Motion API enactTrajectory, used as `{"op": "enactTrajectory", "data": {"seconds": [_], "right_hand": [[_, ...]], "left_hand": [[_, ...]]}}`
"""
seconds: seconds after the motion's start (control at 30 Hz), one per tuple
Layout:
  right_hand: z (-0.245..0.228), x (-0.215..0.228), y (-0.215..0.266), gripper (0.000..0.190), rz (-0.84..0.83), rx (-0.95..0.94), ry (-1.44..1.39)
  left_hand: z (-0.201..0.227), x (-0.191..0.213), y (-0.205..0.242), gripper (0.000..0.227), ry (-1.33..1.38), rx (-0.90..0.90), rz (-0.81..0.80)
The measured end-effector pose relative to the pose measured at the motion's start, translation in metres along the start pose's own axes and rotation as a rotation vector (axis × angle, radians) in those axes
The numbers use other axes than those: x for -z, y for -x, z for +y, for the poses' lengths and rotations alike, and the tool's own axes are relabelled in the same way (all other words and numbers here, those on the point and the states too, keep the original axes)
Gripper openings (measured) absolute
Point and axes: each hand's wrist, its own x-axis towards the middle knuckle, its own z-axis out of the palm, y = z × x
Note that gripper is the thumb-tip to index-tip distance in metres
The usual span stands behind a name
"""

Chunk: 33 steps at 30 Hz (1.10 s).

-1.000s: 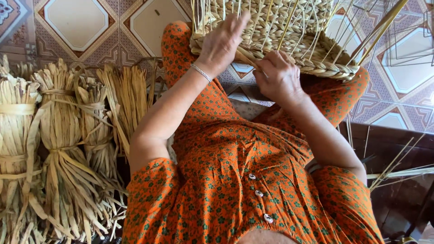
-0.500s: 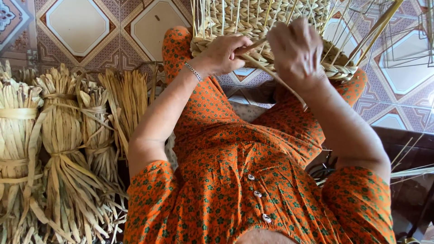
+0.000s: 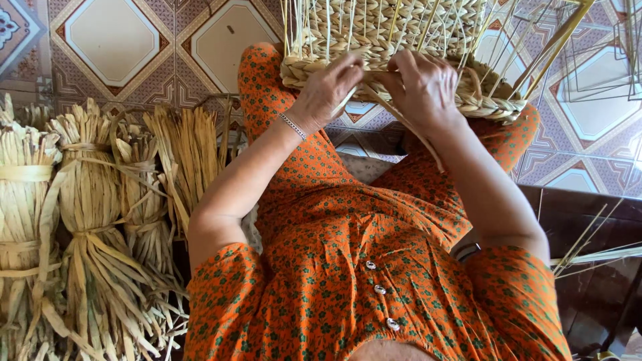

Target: The person weaves a basket by hand, repeatedly threading long strips of dried plant fiber through a frame and pulling them tight.

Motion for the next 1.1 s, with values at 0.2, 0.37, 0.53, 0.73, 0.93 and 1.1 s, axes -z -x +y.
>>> {"op": "enactTrajectory", "data": {"seconds": [0.2,0.37,0.53,0.73,0.93,1.1], "right_hand": [[0.021,-0.039,0.018,0.031,-0.011,-0.114,-0.032],[0.023,-0.029,0.043,0.024,-0.065,-0.218,0.116],[0.017,0.001,0.047,0.027,0.048,-0.239,0.043],[0.021,-0.007,0.052,0.021,0.067,-0.287,-0.068],[0.038,-0.022,0.066,0.013,0.064,-0.178,0.018],[0.046,-0.024,0.072,0.015,0.055,-0.15,0.02]], "left_hand": [[-0.017,-0.017,0.011,0.029,0.075,0.021,-0.026],[-0.02,-0.037,-0.003,0.03,0.114,0.276,-0.095],[-0.004,-0.034,-0.024,0.036,0.054,0.373,0.043],[-0.01,0.084,0.011,0.026,0.322,0.486,0.122],[-0.053,0.2,0.153,0.006,-0.058,0.804,-0.035],[-0.06,0.215,0.255,0.01,-0.29,1.11,-0.295]]}}
